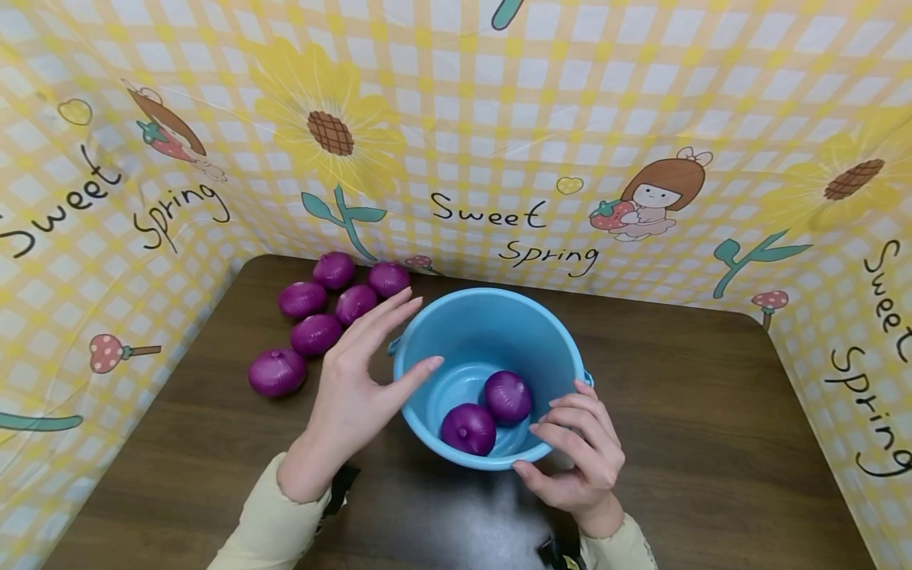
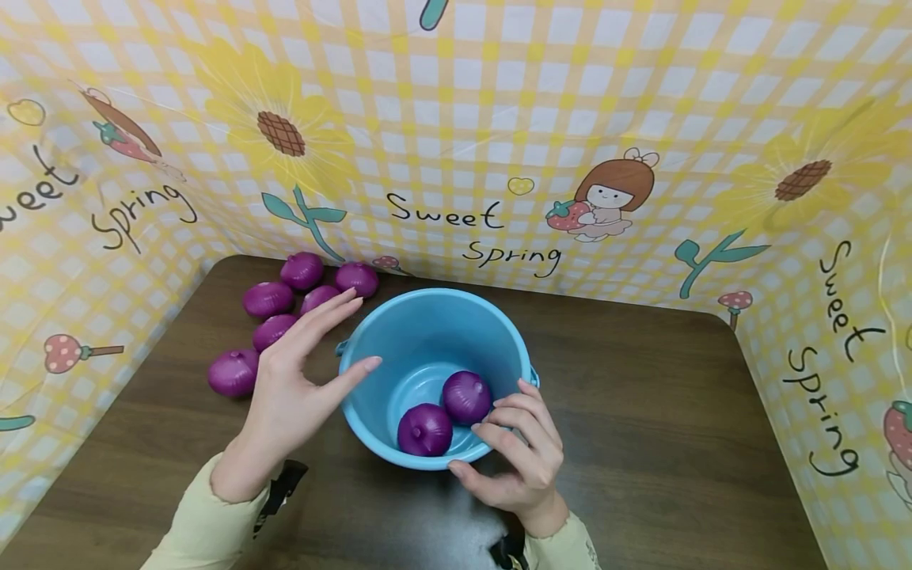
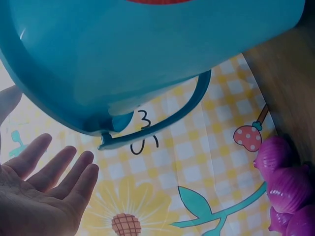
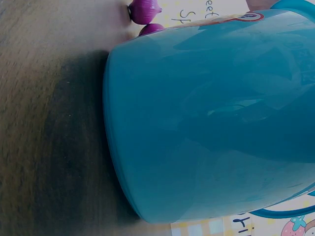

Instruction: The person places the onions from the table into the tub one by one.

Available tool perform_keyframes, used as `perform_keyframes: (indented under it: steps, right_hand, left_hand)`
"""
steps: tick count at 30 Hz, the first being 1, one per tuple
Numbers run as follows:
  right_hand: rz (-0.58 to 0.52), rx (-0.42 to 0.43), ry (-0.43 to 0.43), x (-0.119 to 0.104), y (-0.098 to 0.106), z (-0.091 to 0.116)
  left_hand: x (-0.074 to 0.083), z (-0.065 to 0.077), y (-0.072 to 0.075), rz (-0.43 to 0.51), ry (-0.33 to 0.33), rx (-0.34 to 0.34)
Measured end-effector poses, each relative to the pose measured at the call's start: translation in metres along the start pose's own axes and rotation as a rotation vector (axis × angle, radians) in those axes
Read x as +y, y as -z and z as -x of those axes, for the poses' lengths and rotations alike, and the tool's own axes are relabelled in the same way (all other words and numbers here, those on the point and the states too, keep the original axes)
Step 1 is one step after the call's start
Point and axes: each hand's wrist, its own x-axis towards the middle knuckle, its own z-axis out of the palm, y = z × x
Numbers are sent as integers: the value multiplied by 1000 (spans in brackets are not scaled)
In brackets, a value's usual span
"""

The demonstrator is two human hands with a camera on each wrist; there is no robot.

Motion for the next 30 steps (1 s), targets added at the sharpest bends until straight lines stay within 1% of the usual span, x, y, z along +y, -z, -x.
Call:
perform_keyframes:
  steps: [7, 17, 21, 26, 30]
  right_hand:
    - [3, 1, -3, -1, 0, 0]
    - [-1, 0, -4, 0, 0, 0]
    - [0, -6, -8, 0, 1, 0]
    - [-4, -8, -6, 0, 1, 1]
    - [-10, -3, -2, 0, 1, 0]
  left_hand:
    - [-6, 2, 7, -18, 1, 49]
    - [-14, 5, 16, -61, 46, 67]
    - [-16, 5, 19, -69, 47, 77]
    - [-17, 3, 22, -73, 50, 108]
    - [-18, 3, 25, -84, 57, 114]
